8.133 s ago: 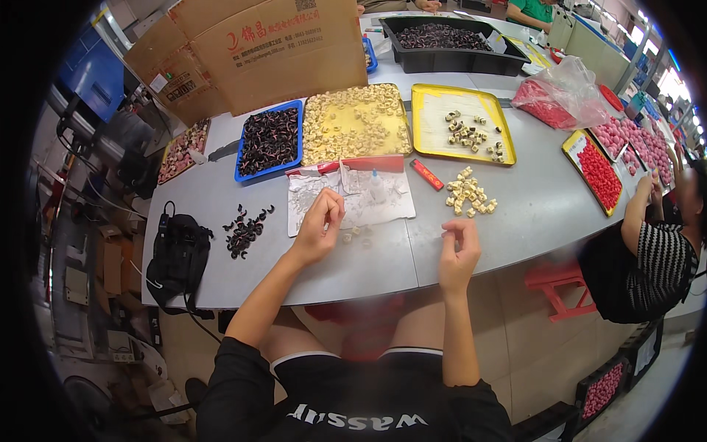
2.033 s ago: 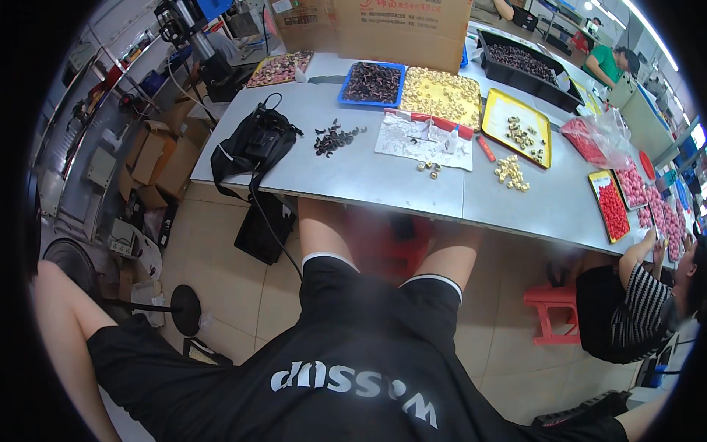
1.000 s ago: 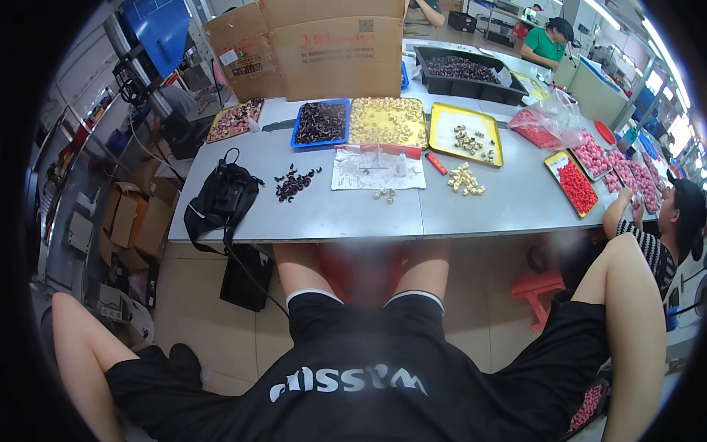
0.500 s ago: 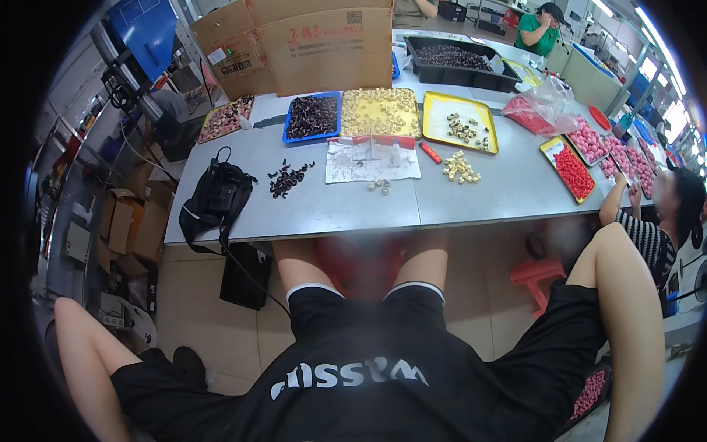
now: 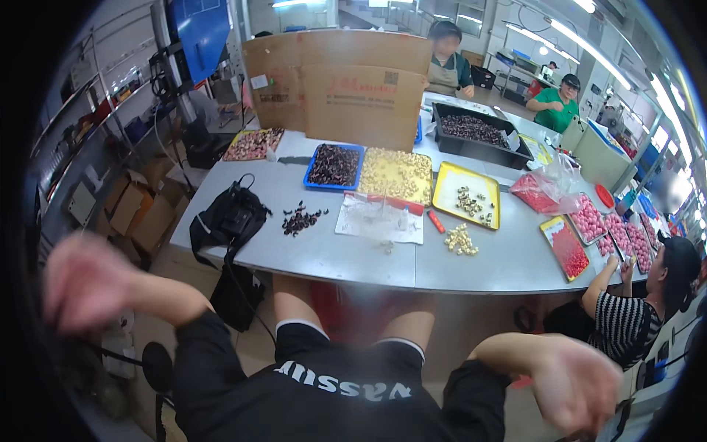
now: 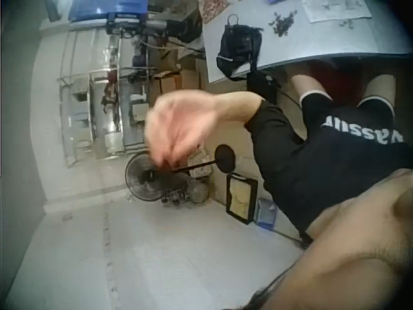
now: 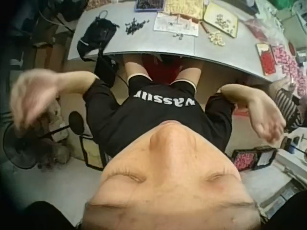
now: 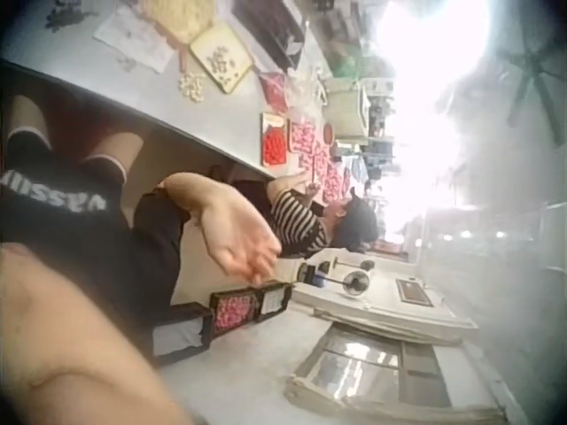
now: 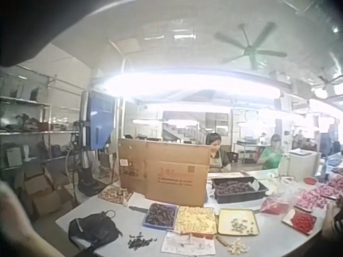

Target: The person assembles small figurine components by applying glue to plastic pieces with a squeeze bottle and joining the parts together by hand.

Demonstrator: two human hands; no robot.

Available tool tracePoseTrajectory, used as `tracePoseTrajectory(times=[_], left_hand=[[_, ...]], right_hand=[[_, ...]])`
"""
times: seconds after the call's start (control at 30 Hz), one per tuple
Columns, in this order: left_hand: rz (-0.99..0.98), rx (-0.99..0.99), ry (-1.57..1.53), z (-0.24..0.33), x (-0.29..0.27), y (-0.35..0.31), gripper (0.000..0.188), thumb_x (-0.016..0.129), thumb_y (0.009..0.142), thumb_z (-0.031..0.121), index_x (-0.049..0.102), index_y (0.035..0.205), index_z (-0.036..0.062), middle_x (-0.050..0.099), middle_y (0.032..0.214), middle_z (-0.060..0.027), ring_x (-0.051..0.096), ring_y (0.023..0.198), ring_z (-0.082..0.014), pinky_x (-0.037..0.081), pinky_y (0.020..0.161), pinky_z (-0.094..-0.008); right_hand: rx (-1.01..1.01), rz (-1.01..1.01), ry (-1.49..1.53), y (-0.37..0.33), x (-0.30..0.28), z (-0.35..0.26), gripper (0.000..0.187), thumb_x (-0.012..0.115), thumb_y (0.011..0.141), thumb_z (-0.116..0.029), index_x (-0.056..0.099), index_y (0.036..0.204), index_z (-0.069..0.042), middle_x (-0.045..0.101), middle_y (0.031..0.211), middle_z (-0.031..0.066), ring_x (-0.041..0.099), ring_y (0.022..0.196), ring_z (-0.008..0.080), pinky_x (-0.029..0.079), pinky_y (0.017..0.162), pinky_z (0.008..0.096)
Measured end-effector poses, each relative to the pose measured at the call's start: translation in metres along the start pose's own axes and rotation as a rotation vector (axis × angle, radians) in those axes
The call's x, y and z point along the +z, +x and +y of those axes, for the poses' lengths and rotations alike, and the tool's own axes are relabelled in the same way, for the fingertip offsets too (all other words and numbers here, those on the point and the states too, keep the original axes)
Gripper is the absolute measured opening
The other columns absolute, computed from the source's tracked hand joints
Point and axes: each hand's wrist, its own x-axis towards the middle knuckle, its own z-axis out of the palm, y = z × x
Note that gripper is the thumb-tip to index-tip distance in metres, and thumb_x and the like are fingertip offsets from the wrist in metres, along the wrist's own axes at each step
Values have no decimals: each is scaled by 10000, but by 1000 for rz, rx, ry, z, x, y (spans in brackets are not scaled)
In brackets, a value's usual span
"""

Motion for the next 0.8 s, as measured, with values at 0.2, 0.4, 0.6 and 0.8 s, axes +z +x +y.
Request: tracePoseTrajectory(times=[0.2,0.4,0.6,0.8], left_hand=[[119,-1340,518,-179,19,-295,54,697,848,73,728,886,50,667,761,17,551,645,-71,430,600,-221],[-377,-1338,637,-235,45,-375,54,723,743,64,702,792,56,668,763,-40,607,680,-132,454,608,-258],[-484,-1351,550,-261,56,-397,109,689,737,47,587,763,20,587,746,-60,568,665,-162,454,616,-277],[-486,-1398,520,-270,51,-404,173,681,754,58,513,760,15,530,742,-64,528,660,-166,446,625,-278]], right_hand=[[1355,-802,-241,-239,-55,-22,135,508,881,-92,583,966,-18,546,860,97,552,802,165,456,734,294],[1063,-1500,-225,-363,-85,-32,452,716,789,-105,518,1186,-20,491,1184,151,518,1066,262,474,846,343],[1150,-1401,-315,-388,-94,-39,525,742,769,-102,482,1215,-7,460,1255,167,479,1150,282,465,887,354],[1147,-1429,-285,-381,-97,-38,549,746,767,-94,468,1233,-10,475,1259,156,511,1106,267,463,881,346]])
